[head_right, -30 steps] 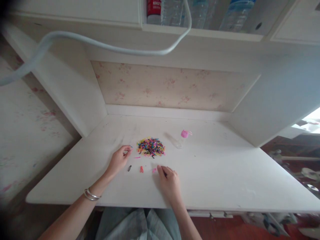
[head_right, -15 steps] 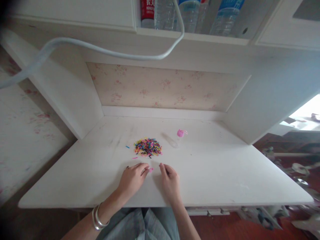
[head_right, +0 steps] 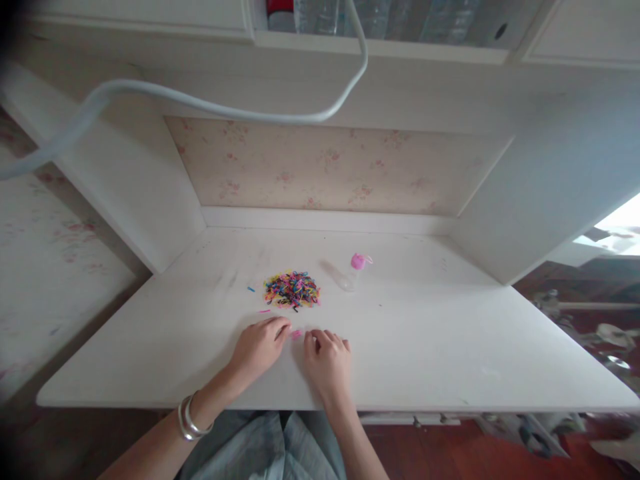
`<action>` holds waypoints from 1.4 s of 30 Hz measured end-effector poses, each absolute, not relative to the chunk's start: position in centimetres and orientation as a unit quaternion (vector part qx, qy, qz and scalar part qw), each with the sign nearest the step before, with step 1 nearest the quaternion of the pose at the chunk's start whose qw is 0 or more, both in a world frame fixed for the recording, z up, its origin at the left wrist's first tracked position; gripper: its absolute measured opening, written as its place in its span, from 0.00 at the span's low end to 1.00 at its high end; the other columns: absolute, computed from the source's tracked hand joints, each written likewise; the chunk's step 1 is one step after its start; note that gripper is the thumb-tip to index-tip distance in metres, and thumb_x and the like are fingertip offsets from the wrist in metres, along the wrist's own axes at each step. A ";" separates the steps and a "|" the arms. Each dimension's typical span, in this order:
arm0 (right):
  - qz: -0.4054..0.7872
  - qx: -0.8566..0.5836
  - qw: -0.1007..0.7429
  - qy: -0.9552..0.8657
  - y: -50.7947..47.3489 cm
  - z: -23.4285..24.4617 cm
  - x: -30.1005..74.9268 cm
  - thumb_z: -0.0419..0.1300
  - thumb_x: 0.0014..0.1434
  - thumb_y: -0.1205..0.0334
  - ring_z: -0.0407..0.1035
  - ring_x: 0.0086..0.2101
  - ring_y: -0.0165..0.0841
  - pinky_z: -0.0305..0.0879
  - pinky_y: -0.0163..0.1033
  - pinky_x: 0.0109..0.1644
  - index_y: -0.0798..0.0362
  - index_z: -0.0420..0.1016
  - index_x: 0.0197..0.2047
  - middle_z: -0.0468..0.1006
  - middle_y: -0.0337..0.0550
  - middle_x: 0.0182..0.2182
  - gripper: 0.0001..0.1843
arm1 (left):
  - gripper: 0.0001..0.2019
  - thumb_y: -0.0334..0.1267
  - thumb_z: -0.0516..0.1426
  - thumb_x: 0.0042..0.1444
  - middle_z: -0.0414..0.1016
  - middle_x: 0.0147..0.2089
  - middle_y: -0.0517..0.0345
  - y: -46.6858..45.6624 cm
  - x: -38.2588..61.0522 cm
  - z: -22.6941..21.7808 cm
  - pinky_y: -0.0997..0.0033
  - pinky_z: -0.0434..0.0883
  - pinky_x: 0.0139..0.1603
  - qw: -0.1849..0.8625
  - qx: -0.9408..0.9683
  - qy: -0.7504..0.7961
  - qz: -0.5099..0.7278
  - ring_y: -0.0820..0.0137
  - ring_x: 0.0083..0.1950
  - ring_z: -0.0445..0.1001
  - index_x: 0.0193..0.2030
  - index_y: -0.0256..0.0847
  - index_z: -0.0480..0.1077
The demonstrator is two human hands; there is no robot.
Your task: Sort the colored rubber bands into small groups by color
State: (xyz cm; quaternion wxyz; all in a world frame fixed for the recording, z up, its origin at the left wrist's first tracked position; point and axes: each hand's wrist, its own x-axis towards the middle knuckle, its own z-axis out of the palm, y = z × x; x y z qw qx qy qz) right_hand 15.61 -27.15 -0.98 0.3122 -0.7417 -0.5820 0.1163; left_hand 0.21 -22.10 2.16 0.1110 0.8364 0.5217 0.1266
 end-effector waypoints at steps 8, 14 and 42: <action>0.097 -0.724 0.238 -0.640 -27.3 -0.6 15.4 0.53 0.60 0.65 0.71 0.35 0.30 0.51 0.36 0.43 0.46 0.80 0.35 0.79 0.37 0.29 0.13 | 0.12 0.32 0.50 0.62 0.74 0.45 0.54 -20.9 -0.3 2.6 0.67 0.66 0.45 0.068 0.871 0.477 0.092 0.67 0.44 0.72 0.38 0.43 0.75; 0.097 -0.713 0.203 -0.665 -27.0 -0.3 15.2 0.51 0.65 0.59 0.72 0.36 0.32 0.52 0.36 0.41 0.42 0.80 0.40 0.79 0.39 0.30 0.14 | 0.11 0.32 0.52 0.61 0.74 0.43 0.51 -21.1 0.3 2.5 0.61 0.65 0.48 0.060 0.886 0.448 0.101 0.63 0.46 0.70 0.34 0.43 0.76; 0.130 -0.729 0.257 -0.621 -26.7 -1.6 15.7 0.47 0.64 0.57 0.74 0.39 0.34 0.58 0.38 0.46 0.46 0.79 0.43 0.82 0.42 0.40 0.18 | 0.12 0.44 0.50 0.62 0.76 0.26 0.61 -23.3 -12.7 -1.6 0.76 0.62 0.27 0.059 0.694 0.673 0.249 0.71 0.26 0.75 0.41 0.43 0.72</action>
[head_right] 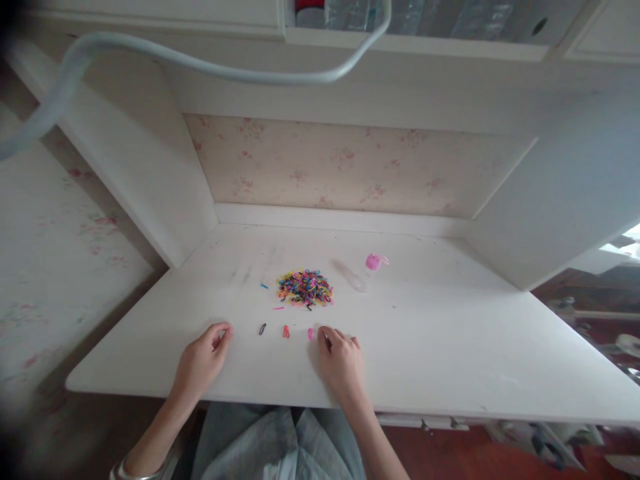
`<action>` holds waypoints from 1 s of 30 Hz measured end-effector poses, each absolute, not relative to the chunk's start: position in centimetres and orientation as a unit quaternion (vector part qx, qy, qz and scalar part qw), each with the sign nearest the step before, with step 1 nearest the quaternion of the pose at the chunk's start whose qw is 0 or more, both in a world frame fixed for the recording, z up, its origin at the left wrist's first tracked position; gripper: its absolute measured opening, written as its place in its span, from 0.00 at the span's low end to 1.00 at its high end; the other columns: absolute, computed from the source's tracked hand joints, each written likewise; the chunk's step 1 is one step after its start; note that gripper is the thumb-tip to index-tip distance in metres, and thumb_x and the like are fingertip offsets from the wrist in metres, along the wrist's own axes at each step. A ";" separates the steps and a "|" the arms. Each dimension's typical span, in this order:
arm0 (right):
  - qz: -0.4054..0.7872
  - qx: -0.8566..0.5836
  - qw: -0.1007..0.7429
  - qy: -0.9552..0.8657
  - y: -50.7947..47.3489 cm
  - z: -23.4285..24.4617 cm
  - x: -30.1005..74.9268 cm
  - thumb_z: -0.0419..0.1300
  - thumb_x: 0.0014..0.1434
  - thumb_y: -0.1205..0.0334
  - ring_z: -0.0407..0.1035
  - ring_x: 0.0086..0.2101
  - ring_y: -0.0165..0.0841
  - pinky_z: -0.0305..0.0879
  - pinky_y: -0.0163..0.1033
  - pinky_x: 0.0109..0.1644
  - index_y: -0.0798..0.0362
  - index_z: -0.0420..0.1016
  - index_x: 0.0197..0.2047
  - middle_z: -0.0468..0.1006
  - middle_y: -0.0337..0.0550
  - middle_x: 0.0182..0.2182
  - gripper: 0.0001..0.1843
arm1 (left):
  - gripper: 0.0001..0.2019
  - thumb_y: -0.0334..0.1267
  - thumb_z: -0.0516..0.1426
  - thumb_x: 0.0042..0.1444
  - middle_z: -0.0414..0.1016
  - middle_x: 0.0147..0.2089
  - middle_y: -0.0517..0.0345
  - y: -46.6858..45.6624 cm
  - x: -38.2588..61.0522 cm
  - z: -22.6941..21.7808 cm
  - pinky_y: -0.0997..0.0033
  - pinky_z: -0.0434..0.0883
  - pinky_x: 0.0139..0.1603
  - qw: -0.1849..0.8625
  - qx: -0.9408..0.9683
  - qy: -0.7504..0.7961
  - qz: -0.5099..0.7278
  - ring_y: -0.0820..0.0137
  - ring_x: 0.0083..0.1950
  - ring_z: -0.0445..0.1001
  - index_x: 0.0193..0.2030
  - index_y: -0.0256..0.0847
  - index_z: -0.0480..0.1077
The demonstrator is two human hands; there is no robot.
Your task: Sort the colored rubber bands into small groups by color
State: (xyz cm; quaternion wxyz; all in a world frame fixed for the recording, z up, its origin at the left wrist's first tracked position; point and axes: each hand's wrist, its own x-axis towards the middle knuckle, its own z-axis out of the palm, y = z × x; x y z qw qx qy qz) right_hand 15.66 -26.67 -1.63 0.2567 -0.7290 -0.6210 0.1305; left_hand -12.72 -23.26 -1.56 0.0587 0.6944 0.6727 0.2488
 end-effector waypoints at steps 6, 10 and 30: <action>0.153 -0.726 0.273 -0.613 -25.3 -0.3 14.3 0.49 0.64 0.56 0.74 0.33 0.32 0.61 0.33 0.37 0.45 0.79 0.42 0.82 0.39 0.37 0.17 | 0.12 0.44 0.49 0.64 0.73 0.24 0.62 -24.0 -12.5 -2.1 0.76 0.59 0.26 0.053 0.711 0.653 0.256 0.70 0.25 0.74 0.43 0.42 0.70; 0.112 -0.712 0.168 -0.673 -22.4 2.1 11.5 0.49 0.64 0.55 0.74 0.32 0.33 0.60 0.34 0.35 0.41 0.79 0.44 0.82 0.39 0.32 0.16 | 0.11 0.43 0.49 0.64 0.75 0.25 0.61 -24.1 -12.6 -1.9 0.75 0.60 0.27 0.059 0.724 0.641 0.248 0.70 0.26 0.75 0.43 0.43 0.70; 0.173 -0.766 0.216 -0.580 -23.2 1.5 14.5 0.51 0.59 0.58 0.73 0.27 0.32 0.57 0.32 0.29 0.46 0.82 0.32 0.81 0.40 0.26 0.16 | 0.11 0.44 0.49 0.64 0.79 0.30 0.61 -24.0 -12.9 -2.8 0.74 0.65 0.30 0.046 0.743 0.627 0.228 0.68 0.30 0.78 0.42 0.47 0.71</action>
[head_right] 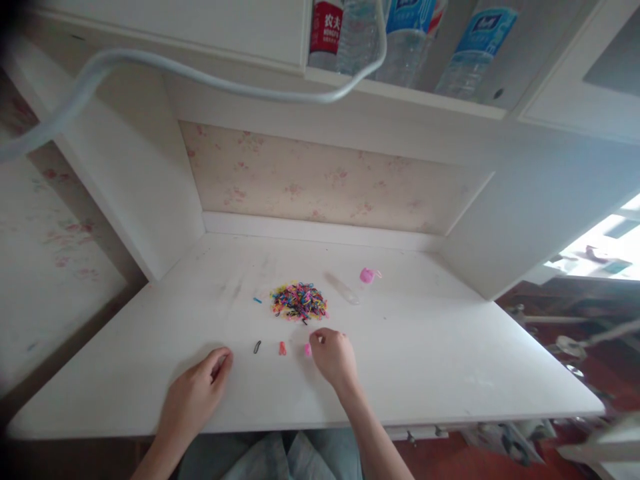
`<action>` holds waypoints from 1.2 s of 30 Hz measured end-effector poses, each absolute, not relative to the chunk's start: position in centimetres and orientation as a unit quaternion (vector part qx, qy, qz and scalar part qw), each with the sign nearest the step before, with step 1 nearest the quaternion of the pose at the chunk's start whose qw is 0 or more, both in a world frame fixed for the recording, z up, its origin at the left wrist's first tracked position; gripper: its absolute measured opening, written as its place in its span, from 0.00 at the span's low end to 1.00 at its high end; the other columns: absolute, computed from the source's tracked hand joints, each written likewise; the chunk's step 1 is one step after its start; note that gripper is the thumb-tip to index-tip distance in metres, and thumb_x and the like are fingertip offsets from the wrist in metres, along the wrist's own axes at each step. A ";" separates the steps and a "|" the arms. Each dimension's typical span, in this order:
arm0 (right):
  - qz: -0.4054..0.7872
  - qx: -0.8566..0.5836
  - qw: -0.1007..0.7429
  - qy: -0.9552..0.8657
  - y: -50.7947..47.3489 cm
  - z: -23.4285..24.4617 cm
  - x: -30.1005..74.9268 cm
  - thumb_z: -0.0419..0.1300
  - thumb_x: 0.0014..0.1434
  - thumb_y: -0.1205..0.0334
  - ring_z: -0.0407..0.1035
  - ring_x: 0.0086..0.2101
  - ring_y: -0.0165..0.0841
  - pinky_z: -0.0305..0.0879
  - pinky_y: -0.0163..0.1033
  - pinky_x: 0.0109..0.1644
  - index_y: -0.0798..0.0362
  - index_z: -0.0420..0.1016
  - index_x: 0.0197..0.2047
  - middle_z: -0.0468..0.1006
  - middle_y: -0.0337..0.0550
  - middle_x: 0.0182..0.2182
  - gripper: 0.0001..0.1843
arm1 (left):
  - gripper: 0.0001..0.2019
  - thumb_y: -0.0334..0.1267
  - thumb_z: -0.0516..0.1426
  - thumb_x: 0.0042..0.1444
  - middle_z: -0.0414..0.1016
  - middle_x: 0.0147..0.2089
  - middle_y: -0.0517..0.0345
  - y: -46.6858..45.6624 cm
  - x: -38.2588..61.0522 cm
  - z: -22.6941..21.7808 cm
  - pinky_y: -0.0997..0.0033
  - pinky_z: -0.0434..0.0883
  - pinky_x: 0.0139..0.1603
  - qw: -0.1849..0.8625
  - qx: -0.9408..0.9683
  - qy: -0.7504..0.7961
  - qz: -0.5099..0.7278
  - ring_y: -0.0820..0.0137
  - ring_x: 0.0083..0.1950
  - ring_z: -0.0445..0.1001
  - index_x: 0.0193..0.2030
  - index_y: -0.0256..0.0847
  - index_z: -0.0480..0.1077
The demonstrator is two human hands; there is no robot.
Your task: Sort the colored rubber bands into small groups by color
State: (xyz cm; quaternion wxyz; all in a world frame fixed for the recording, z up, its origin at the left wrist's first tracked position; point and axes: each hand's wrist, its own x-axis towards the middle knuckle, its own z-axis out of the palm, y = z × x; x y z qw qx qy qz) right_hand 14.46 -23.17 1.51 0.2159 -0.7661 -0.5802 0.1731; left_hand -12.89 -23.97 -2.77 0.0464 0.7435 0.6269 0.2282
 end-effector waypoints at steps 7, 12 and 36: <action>0.177 -0.788 0.222 -0.546 -25.1 -0.3 14.8 0.52 0.57 0.56 0.73 0.26 0.34 0.56 0.34 0.28 0.45 0.83 0.31 0.81 0.43 0.25 0.16 | 0.12 0.44 0.48 0.64 0.80 0.29 0.60 -24.1 -12.7 -2.9 0.75 0.65 0.28 0.010 0.748 0.629 0.211 0.68 0.29 0.78 0.42 0.47 0.72; 0.176 -0.798 0.206 -0.538 -25.5 -0.3 14.3 0.51 0.59 0.54 0.74 0.29 0.35 0.55 0.34 0.29 0.44 0.82 0.32 0.81 0.43 0.26 0.17 | 0.13 0.44 0.48 0.64 0.79 0.29 0.61 -24.0 -12.7 -3.1 0.75 0.66 0.28 0.004 0.749 0.627 0.213 0.69 0.29 0.78 0.41 0.46 0.73; 0.110 -0.752 0.192 -0.621 -26.8 -1.6 14.7 0.50 0.64 0.58 0.74 0.26 0.33 0.49 0.33 0.27 0.43 0.78 0.36 0.80 0.38 0.25 0.14 | 0.11 0.42 0.49 0.64 0.80 0.29 0.62 -24.0 -12.7 -3.6 0.74 0.67 0.29 -0.039 0.764 0.600 0.233 0.69 0.28 0.78 0.40 0.46 0.72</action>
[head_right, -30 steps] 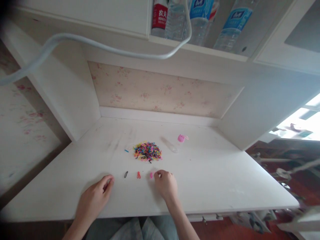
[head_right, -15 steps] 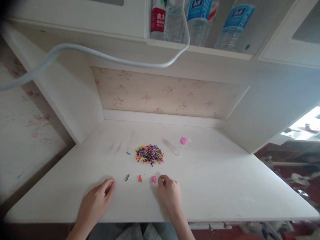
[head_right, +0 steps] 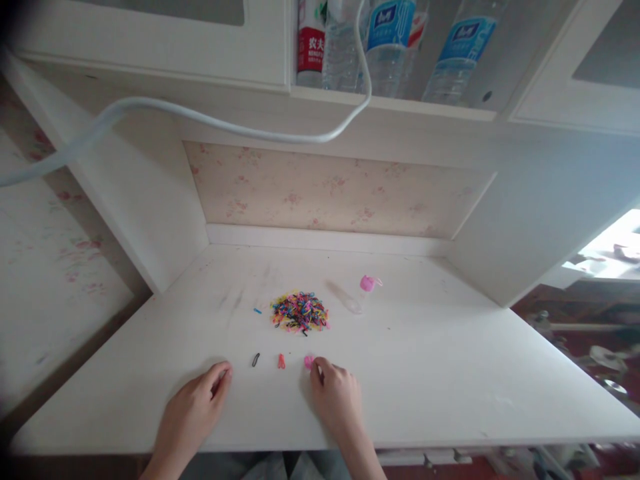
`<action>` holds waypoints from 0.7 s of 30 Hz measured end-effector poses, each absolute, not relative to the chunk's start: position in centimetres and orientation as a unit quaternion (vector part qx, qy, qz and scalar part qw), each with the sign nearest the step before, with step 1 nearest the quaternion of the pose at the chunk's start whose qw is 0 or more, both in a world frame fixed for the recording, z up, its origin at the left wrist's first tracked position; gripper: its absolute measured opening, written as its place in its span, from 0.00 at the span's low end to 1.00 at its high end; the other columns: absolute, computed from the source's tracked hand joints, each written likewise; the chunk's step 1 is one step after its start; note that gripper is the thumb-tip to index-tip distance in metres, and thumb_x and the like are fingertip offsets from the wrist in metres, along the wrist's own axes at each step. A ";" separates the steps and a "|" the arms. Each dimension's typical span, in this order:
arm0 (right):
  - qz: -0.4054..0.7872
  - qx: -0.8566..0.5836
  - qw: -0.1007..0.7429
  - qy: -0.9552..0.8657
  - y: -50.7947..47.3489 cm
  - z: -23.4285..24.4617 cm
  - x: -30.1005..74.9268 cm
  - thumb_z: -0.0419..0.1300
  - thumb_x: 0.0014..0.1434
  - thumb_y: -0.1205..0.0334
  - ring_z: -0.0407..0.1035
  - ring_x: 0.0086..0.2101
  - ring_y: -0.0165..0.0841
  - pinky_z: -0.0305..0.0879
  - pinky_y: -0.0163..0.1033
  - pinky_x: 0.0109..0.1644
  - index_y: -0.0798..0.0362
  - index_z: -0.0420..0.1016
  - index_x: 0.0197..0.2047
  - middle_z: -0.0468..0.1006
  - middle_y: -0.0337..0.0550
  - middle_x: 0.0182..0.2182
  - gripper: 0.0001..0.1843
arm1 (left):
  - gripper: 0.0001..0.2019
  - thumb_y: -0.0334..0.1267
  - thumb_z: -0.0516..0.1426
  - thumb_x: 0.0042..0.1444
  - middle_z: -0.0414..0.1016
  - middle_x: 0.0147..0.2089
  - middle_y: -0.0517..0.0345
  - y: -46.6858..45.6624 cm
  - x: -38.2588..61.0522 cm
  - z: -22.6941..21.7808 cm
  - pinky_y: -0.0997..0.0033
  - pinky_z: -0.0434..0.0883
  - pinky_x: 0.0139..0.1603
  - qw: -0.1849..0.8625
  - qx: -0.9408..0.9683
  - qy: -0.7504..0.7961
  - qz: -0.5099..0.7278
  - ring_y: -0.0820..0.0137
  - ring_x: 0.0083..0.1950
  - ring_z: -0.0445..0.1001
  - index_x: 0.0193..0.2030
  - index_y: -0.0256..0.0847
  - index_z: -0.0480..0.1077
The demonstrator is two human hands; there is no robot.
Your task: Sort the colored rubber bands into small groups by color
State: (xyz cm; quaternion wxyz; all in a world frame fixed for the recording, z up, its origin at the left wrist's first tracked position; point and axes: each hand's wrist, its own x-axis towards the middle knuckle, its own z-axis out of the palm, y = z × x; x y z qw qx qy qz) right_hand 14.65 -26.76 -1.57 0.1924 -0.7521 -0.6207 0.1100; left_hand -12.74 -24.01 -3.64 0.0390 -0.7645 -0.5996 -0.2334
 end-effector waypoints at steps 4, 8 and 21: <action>0.109 -0.760 0.199 -0.609 -26.8 -1.6 14.6 0.50 0.63 0.60 0.73 0.26 0.32 0.50 0.33 0.27 0.45 0.77 0.35 0.81 0.39 0.26 0.14 | 0.11 0.42 0.49 0.64 0.80 0.30 0.61 -24.1 -12.7 -3.4 0.74 0.66 0.29 0.037 -0.763 -0.604 -0.225 0.69 0.29 0.78 0.41 0.45 0.72; 0.098 -0.776 0.232 -0.578 -26.6 -2.0 14.7 0.47 0.64 0.60 0.73 0.26 0.33 0.51 0.34 0.28 0.48 0.76 0.36 0.80 0.41 0.26 0.15 | 0.12 0.42 0.48 0.65 0.80 0.31 0.60 -24.1 -12.7 -3.5 0.74 0.66 0.29 0.039 -0.755 -0.614 -0.227 0.68 0.30 0.79 0.43 0.45 0.72; 0.082 -0.790 0.279 -0.540 -27.0 -1.6 15.9 0.50 0.62 0.56 0.71 0.36 0.35 0.60 0.37 0.42 0.48 0.76 0.41 0.79 0.42 0.34 0.14 | 0.15 0.42 0.47 0.65 0.79 0.26 0.59 -24.0 -12.8 -3.9 0.74 0.65 0.25 0.075 -0.749 -0.611 -0.244 0.69 0.25 0.77 0.50 0.42 0.70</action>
